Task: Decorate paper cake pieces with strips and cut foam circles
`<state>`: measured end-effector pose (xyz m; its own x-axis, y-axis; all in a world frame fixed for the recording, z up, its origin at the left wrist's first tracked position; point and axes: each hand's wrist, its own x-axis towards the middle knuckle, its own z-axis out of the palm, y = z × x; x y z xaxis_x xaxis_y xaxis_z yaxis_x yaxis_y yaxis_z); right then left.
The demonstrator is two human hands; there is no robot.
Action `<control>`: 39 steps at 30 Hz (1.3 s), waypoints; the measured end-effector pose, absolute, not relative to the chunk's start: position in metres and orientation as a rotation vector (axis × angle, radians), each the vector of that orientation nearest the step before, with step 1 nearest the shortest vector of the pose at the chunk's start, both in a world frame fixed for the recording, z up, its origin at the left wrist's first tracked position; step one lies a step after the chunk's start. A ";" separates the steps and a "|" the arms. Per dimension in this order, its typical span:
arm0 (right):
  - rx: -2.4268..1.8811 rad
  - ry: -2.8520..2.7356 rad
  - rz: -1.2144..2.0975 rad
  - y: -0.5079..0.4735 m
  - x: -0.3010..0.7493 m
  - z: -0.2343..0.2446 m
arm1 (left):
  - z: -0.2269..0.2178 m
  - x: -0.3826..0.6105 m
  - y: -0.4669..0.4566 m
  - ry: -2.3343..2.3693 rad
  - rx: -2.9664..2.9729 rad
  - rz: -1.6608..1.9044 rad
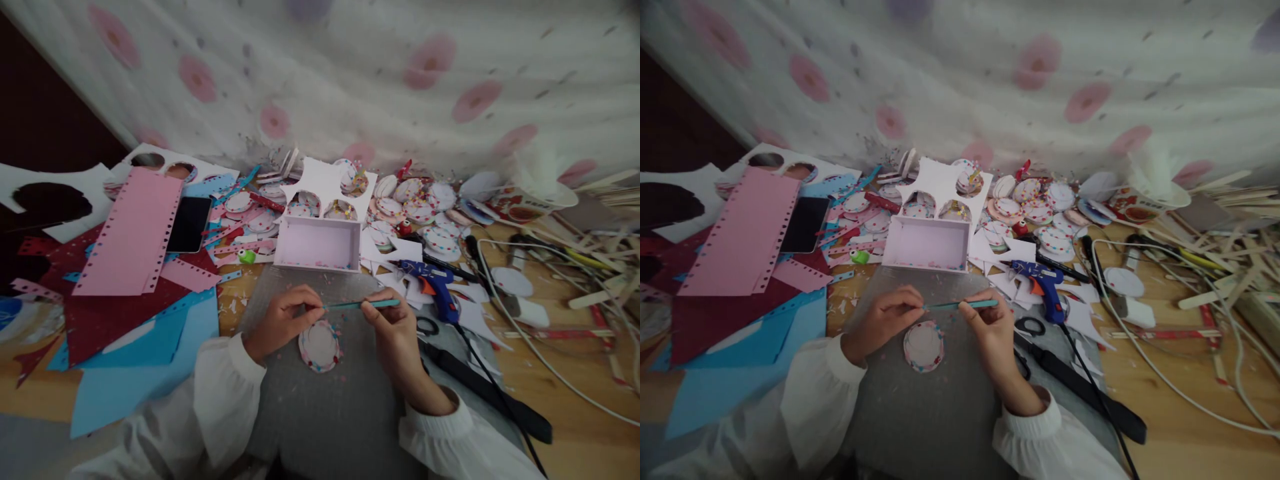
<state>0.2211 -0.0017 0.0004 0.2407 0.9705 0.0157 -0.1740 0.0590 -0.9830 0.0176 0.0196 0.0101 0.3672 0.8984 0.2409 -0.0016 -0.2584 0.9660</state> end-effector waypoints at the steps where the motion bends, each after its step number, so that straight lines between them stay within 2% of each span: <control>1: -1.156 -0.917 1.085 -0.002 0.221 0.000 | 0.010 0.017 0.020 0.826 1.595 1.074; 39: -1.161 -0.935 1.119 -0.002 0.223 0.005 | 0.011 0.018 0.020 0.856 1.647 1.060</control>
<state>0.2229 -0.0023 0.0045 0.2113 0.9774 -0.0016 -0.1722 0.0356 -0.9844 0.0182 0.0195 0.0107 0.3756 0.8927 0.2491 0.0561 -0.2902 0.9553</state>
